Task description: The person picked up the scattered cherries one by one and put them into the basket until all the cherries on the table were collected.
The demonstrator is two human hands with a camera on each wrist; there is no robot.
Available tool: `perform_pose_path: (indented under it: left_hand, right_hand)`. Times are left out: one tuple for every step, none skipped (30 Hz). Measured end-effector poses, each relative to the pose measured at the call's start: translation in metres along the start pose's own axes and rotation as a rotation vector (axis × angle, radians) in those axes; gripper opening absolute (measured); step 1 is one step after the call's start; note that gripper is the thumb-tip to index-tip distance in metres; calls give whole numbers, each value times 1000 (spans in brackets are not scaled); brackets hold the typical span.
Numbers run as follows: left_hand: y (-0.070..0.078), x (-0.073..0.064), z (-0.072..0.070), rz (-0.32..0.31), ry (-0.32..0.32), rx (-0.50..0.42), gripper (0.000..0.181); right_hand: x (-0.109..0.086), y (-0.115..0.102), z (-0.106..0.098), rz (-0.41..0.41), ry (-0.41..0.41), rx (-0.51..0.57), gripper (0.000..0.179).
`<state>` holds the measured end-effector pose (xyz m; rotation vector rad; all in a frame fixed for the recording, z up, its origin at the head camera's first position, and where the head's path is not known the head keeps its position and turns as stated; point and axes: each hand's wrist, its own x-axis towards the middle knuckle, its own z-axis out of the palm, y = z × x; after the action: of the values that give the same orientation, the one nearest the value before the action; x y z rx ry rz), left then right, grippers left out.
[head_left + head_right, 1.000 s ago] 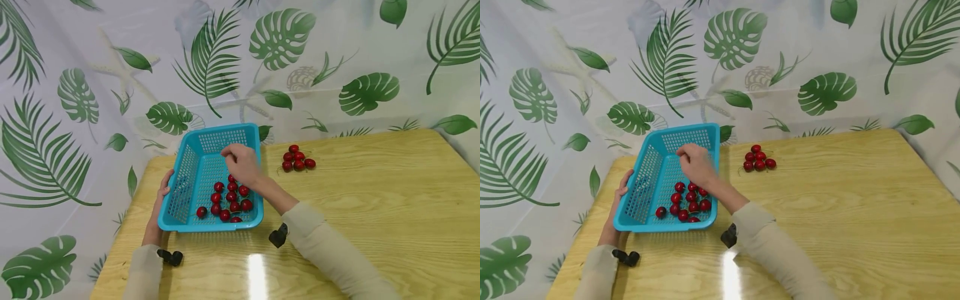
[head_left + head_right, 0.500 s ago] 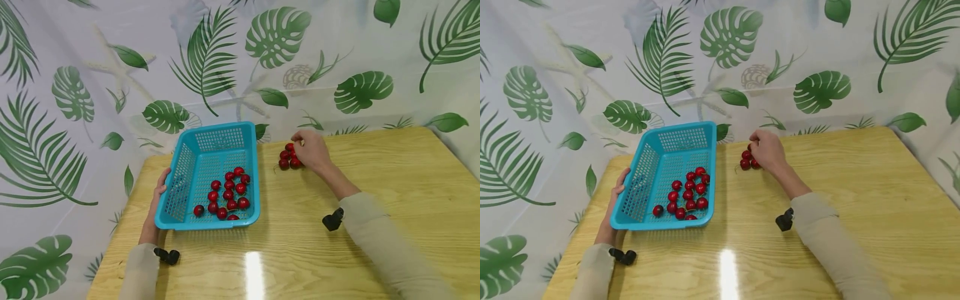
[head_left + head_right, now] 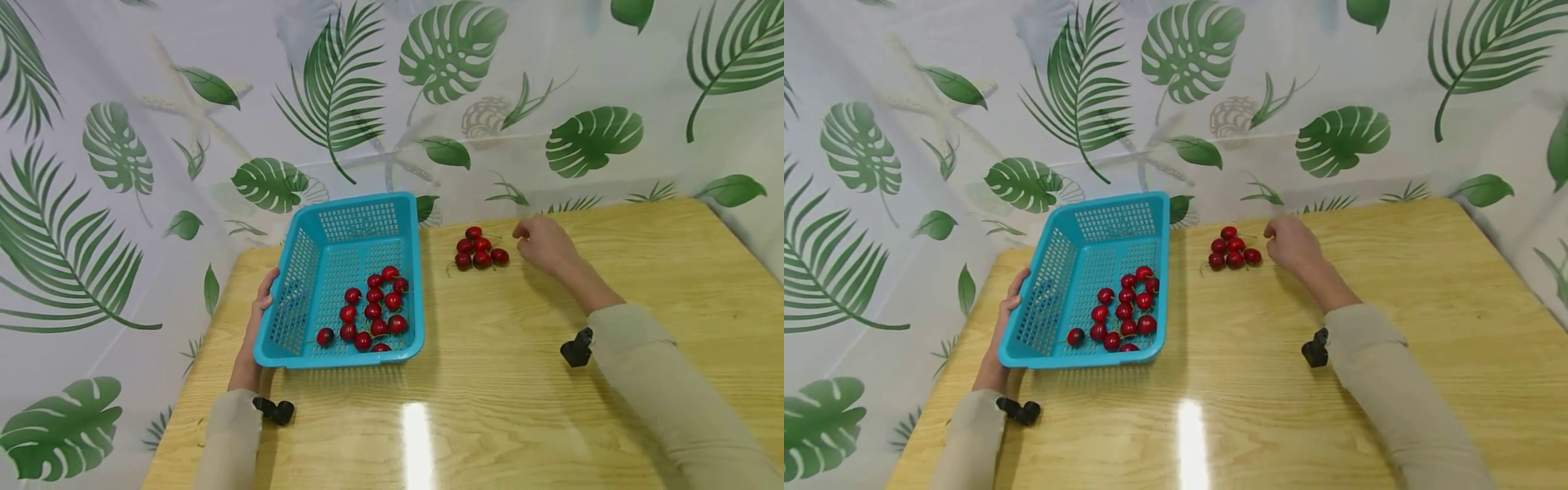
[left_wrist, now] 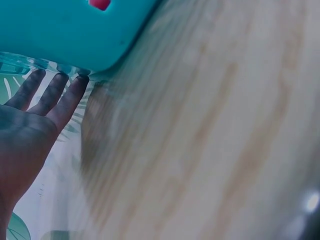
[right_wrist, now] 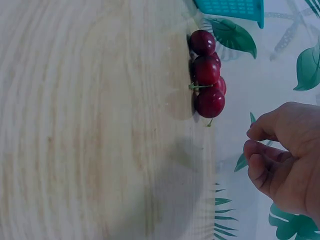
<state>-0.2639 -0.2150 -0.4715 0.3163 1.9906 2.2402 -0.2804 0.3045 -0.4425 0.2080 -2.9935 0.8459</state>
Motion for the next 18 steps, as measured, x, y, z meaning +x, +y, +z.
perform_pose_path:
  left_hand:
    - [0, 0, 0, -4, 3, 3, 62]
    - [1, 0, 0, -6, 4, 5, 62]
    - [1, 0, 0, -12, -1, 4, 62]
    - [1, 0, 0, -14, -1, 6, 62]
    - [1, 0, 0, -13, -4, 5, 63]
    - [1, 0, 0, -12, -5, 5, 63]
    - [1, 0, -1, -10, -10, 2, 63]
    - [0, 0, -1, -9, -15, 1, 63]
    - [0, 0, -1, -8, -24, -2, 62]
    - [-1, 1, -1, -5, -25, 2, 62]
    - [-1, 1, -1, -4, -33, 0, 62]
    - [-1, 2, -1, 0, -39, 1, 63]
    - [0, 3, -1, 0, -43, 1, 63]
    - [0, 3, -1, -2, -44, 5, 63]
    - [0, 3, -1, -4, -43, 12, 64]
    - [1, 3, -1, -7, -37, 18, 64]
    - [2, 3, -1, -11, -34, 21, 64]
    - [2, 3, -1, -16, -27, 25, 65]
  right_hand:
    - [0, 1, 1, 0, -14, -1, 33]
    - [1, 2, 1, -3, -22, 3, 32]
    - [2, 2, 3, -5, -29, 7, 32]
    - [3, 3, 4, -6, -35, 12, 31]
    - [4, 4, 6, -6, -36, 16, 30]
    - [5, 4, 8, -4, -36, 18, 29]
    - [7, 5, 9, 1, -33, 18, 29]
    - [9, 5, 11, 7, -32, 16, 28]
    - [10, 6, 13, 15, -31, 11, 28]
    - [12, 6, 14, 24, -30, 2, 28]
    - [14, 7, 15, 33, -29, -8, 27]
    - [15, 8, 16, 44, -29, -14, 27]
    - [18, 9, 17, 51, -30, -23, 27]
    - [21, 10, 19, 60, -31, -28, 27]
    - [23, 11, 20, 69, -35, -28, 28]
    - [25, 12, 21, 80, -44, -21, 29]
    - [27, 13, 23, 91, -53, -12, 29]
    - [29, 14, 24, 98, -65, -4, 31]
